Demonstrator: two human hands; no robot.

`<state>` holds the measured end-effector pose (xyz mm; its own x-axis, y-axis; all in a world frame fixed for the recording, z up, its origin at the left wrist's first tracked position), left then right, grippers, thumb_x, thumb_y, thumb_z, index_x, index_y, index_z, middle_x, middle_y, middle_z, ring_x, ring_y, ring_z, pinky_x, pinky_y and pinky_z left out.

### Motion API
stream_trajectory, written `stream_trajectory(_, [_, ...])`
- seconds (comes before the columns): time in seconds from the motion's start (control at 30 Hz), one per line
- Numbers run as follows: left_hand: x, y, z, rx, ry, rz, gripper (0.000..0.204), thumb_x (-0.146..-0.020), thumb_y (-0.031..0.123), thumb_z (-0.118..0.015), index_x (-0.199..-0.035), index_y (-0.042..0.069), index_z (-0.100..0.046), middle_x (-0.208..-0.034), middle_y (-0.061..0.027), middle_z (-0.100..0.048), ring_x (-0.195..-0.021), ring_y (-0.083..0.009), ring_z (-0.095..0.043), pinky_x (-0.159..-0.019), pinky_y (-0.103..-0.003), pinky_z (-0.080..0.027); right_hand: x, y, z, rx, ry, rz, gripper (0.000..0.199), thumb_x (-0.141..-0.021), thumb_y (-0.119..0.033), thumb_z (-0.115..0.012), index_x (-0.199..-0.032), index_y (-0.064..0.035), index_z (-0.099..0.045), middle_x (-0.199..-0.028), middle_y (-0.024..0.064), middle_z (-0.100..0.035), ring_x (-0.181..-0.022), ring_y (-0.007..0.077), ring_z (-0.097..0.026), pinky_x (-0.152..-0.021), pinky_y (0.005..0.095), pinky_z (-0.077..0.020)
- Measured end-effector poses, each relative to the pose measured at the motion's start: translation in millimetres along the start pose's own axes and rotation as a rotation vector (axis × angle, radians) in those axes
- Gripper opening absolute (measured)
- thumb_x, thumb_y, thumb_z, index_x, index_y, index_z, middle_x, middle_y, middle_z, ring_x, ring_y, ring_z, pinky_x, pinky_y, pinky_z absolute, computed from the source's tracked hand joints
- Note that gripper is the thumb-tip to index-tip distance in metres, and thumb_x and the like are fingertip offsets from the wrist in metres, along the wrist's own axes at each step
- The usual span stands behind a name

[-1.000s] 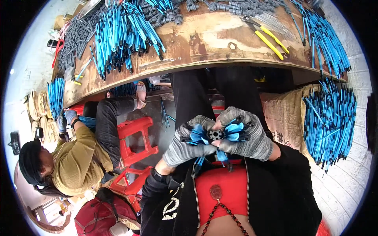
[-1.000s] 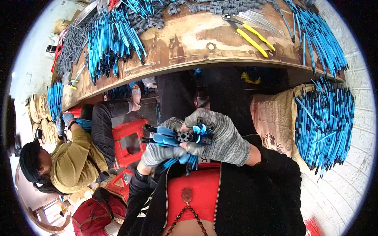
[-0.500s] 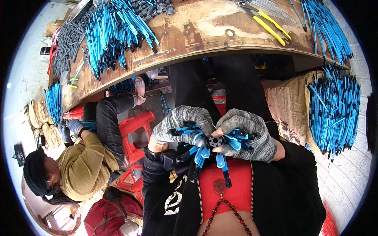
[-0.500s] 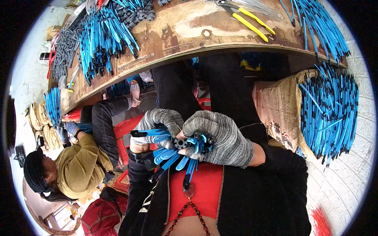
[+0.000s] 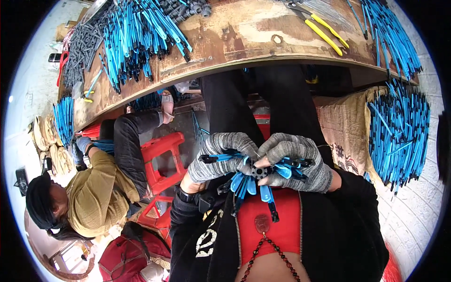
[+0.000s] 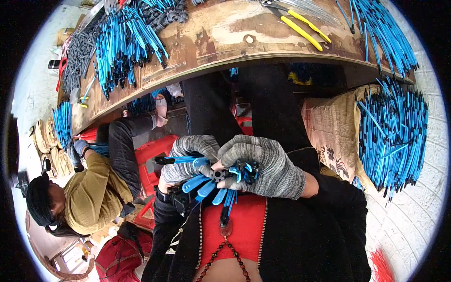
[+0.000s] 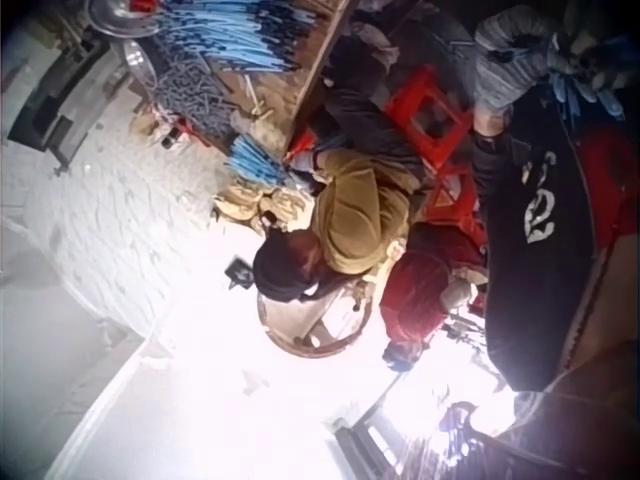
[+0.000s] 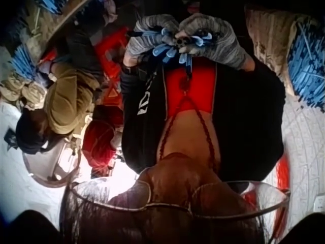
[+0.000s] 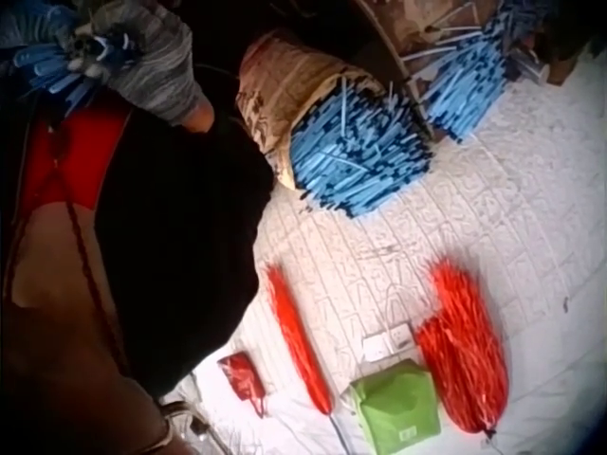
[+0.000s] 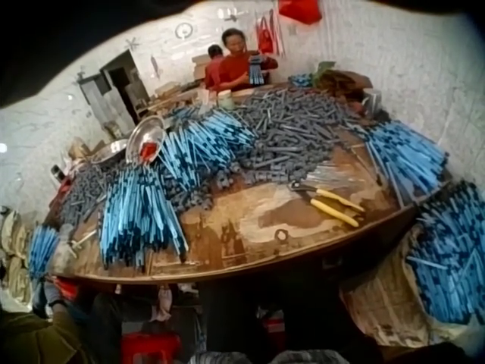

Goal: Bundling blue plastic strips and using pliers to secure or trim them at a workbench.

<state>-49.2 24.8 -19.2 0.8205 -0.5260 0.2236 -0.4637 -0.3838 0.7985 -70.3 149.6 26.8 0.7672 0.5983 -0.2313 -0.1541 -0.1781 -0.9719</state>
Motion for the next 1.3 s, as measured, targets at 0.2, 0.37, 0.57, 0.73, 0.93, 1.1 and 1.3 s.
stream_trajectory(0.2, [1,-3,4,-0.006,0.013,-0.012,0.020,-0.066,0.001,-0.074,-0.083,-0.001,-0.063,-0.083,-0.0118,-0.061,-0.077,-0.0206,-0.061,-0.068,-0.029,-0.052,2,-6,-5,-0.015,-0.043,0.030,0.032,-0.064,-0.009,-0.080,-0.093,-0.0102,-0.065,-0.088,0.0061,-0.063,-0.082,0.0176,-0.063,-0.072,0.0288,-0.0528])
stream_trajectory(0.37, [1,-4,2,0.016,-0.110,-0.043,0.021,-0.076,0.008,-0.071,-0.091,-0.003,-0.061,-0.088,-0.0106,-0.061,-0.081,-0.0187,-0.064,-0.070,-0.028,-0.054,2,-5,-3,-0.015,-0.045,-0.025,0.033,-0.064,-0.010,-0.080,-0.094,-0.0102,-0.065,-0.088,0.0063,-0.063,-0.082,0.0177,-0.063,-0.071,0.0287,-0.0528])
stream_trajectory(0.57, [2,-8,2,-0.007,-0.087,0.069,0.021,-0.077,0.011,-0.071,-0.089,-0.002,-0.059,-0.088,-0.0092,-0.060,-0.081,-0.0172,-0.063,-0.070,-0.027,-0.054,1,-1,-1,-0.051,-0.042,-0.102,0.033,-0.065,-0.010,-0.080,-0.094,-0.0094,-0.066,-0.088,0.0065,-0.064,-0.081,0.0171,-0.064,-0.072,0.0278,-0.0527])
stream_trajectory(0.73, [-6,2,-3,-0.236,-0.168,-0.223,0.020,-0.076,0.011,-0.072,-0.086,0.001,-0.059,-0.088,-0.0061,-0.058,-0.080,-0.0137,-0.060,-0.070,-0.026,-0.052,-4,-2,-5,-0.058,-0.164,-0.014,0.032,-0.066,-0.010,-0.080,-0.094,-0.0087,-0.066,-0.090,0.0061,-0.064,-0.083,0.0159,-0.064,-0.073,0.0272,-0.0525])
stream_trajectory(0.93, [1,0,2,-0.207,-0.030,-0.217,0.022,-0.071,0.009,-0.076,-0.083,0.004,-0.058,-0.087,-0.0039,-0.057,-0.082,-0.0122,-0.058,-0.071,-0.025,-0.048,0,6,-3,-0.139,-0.095,-0.064,0.035,-0.067,-0.009,-0.079,-0.098,-0.0079,-0.063,-0.093,0.0058,-0.065,-0.086,0.0157,-0.064,-0.076,0.0279,-0.0521])
stream_trajectory(1.1, [-2,2,1,-0.228,-0.002,-0.093,0.025,-0.068,0.007,-0.078,-0.084,0.005,-0.058,-0.086,-0.0014,-0.056,-0.083,-0.0115,-0.057,-0.073,-0.025,-0.046,0,18,1,-0.097,-0.056,-0.146,0.034,-0.068,-0.007,-0.078,-0.098,-0.0068,-0.062,-0.094,0.0062,-0.065,-0.088,0.0165,-0.063,-0.078,0.0291,-0.0517])
stream_trajectory(1.3, [-13,-1,14,-0.227,0.002,0.048,0.029,-0.069,0.006,-0.077,-0.090,0.006,-0.057,-0.088,-0.0001,-0.057,-0.084,-0.0095,-0.055,-0.074,-0.024,-0.045,-14,27,2,-0.211,-0.009,-0.238,0.033,-0.070,-0.005,-0.076,-0.099,-0.0057,-0.060,-0.093,0.0055,-0.064,-0.088,0.0154,-0.063,-0.079,0.0278,-0.0509])
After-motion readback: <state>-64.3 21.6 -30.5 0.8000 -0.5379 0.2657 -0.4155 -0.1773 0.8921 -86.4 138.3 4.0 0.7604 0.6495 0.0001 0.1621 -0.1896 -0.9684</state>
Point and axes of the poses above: each hand's wrist, its own x-axis away from the middle knuckle, its own z-axis out of the back of the hand, y = z × x, the point moved 8 cm from there along -x, towards the middle knuckle
